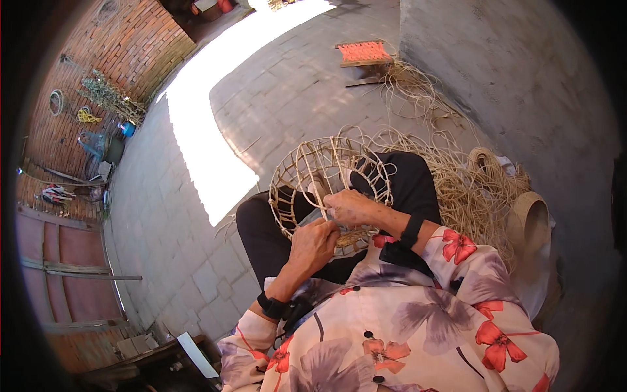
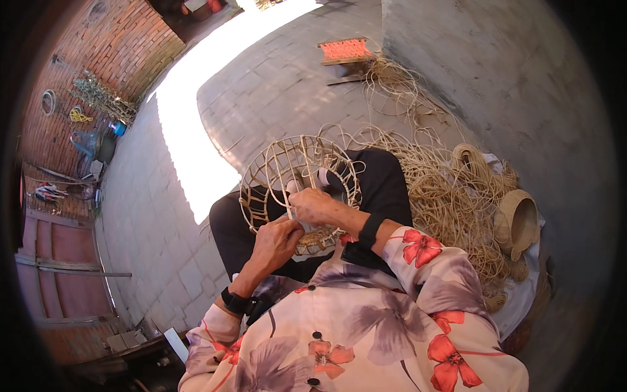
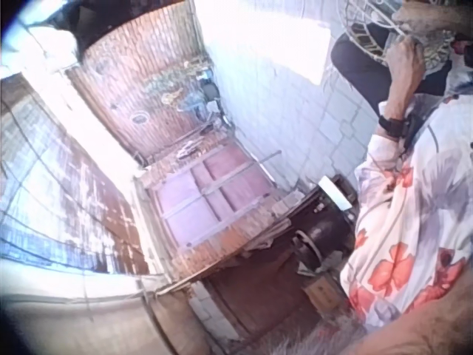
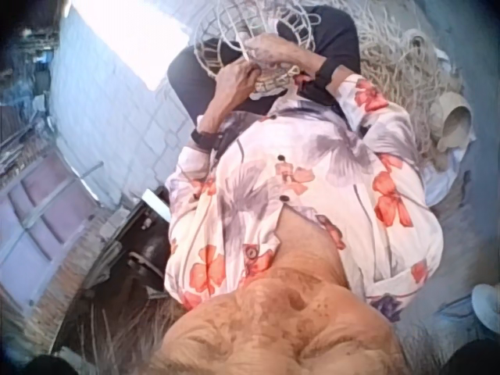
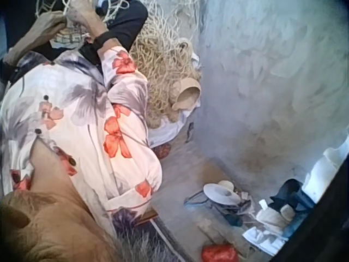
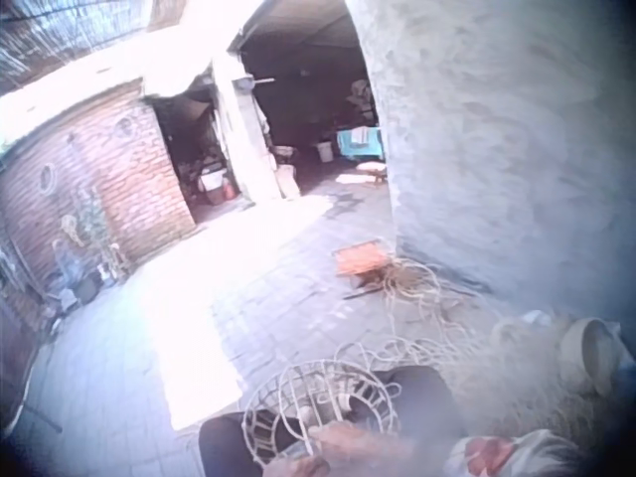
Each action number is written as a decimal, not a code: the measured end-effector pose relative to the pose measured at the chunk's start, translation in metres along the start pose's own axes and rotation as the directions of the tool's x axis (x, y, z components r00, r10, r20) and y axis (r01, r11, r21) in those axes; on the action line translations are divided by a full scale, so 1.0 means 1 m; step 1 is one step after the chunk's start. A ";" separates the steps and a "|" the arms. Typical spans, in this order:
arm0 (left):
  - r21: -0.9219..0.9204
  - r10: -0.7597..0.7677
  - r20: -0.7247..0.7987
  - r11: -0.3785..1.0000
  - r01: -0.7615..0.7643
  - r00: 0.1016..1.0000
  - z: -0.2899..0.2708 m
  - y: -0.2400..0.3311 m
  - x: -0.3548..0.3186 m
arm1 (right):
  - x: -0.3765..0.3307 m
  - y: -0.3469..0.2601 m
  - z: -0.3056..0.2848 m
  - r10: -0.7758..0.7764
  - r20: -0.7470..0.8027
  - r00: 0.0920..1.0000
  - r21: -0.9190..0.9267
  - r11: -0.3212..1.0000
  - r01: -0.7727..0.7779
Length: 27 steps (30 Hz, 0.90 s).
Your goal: The person is weaving a bamboo basket by threading thin strips of bamboo through a circular wooden frame.
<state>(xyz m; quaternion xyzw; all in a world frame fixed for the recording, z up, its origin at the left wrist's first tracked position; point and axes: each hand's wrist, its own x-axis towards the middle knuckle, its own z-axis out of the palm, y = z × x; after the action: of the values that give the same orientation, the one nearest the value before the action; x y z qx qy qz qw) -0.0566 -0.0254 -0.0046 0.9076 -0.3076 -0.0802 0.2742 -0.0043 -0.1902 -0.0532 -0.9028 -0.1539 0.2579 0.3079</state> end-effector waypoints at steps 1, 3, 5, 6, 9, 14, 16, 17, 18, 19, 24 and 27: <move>-0.031 -0.021 -0.012 0.999 0.021 1.000 -0.002 0.000 -0.002 | -0.014 -0.008 -0.004 -0.003 -0.150 0.989 0.038 0.999 0.008; -0.059 -0.029 -0.011 0.998 0.029 1.000 -0.003 0.000 -0.002 | -0.036 -0.005 -0.010 -0.001 -0.251 0.968 0.184 0.982 0.049; -0.072 -0.057 -0.002 0.996 0.057 0.998 -0.004 0.001 -0.002 | -0.055 0.010 -0.014 0.035 -0.401 0.915 0.397 0.907 0.139; -0.071 -0.051 0.005 0.996 0.051 0.999 -0.004 0.002 0.000 | -0.068 0.020 -0.019 0.043 -0.406 0.913 0.401 0.906 0.136; -0.038 0.063 -0.092 0.997 -0.067 0.994 -0.003 0.008 0.007 | -0.109 0.037 -0.041 0.216 -0.136 0.967 0.701 0.710 -0.060; -0.087 0.162 -0.067 0.982 -0.167 0.985 0.019 0.022 0.033 | -0.134 0.071 -0.044 0.273 -0.208 0.939 0.868 0.495 0.048; -0.034 0.170 -0.049 0.985 -0.172 0.984 0.025 0.026 0.039 | -0.136 0.077 -0.051 0.295 -0.228 0.928 0.851 0.524 0.043; -0.009 0.198 -0.064 0.980 -0.199 0.978 0.028 0.026 0.042 | -0.134 0.078 -0.052 0.295 -0.246 0.923 0.872 0.484 0.078; -0.006 0.204 -0.056 0.979 -0.205 0.977 0.029 0.028 0.043 | -0.130 0.078 -0.053 0.293 -0.264 0.919 0.889 0.443 0.115; 0.045 0.221 -0.043 0.975 -0.219 0.974 0.030 0.030 0.045 | -0.121 0.077 -0.053 0.273 -0.289 0.918 0.896 0.415 0.159; 0.082 0.197 0.102 0.975 -0.206 0.975 0.031 0.031 0.056 | -0.082 0.069 -0.042 0.184 -0.317 0.930 0.918 0.308 0.252; 0.097 0.127 0.276 0.982 -0.159 0.953 0.027 0.026 0.062 | -0.092 0.054 -0.038 0.122 -0.751 0.649 0.216 0.974 0.067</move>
<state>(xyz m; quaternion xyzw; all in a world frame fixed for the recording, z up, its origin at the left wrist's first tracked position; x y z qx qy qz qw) -0.0290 -0.0922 -0.0110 0.8782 -0.4112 -0.1640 0.1808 -0.0519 -0.2898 -0.0274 -0.8889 0.0329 -0.1233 0.4400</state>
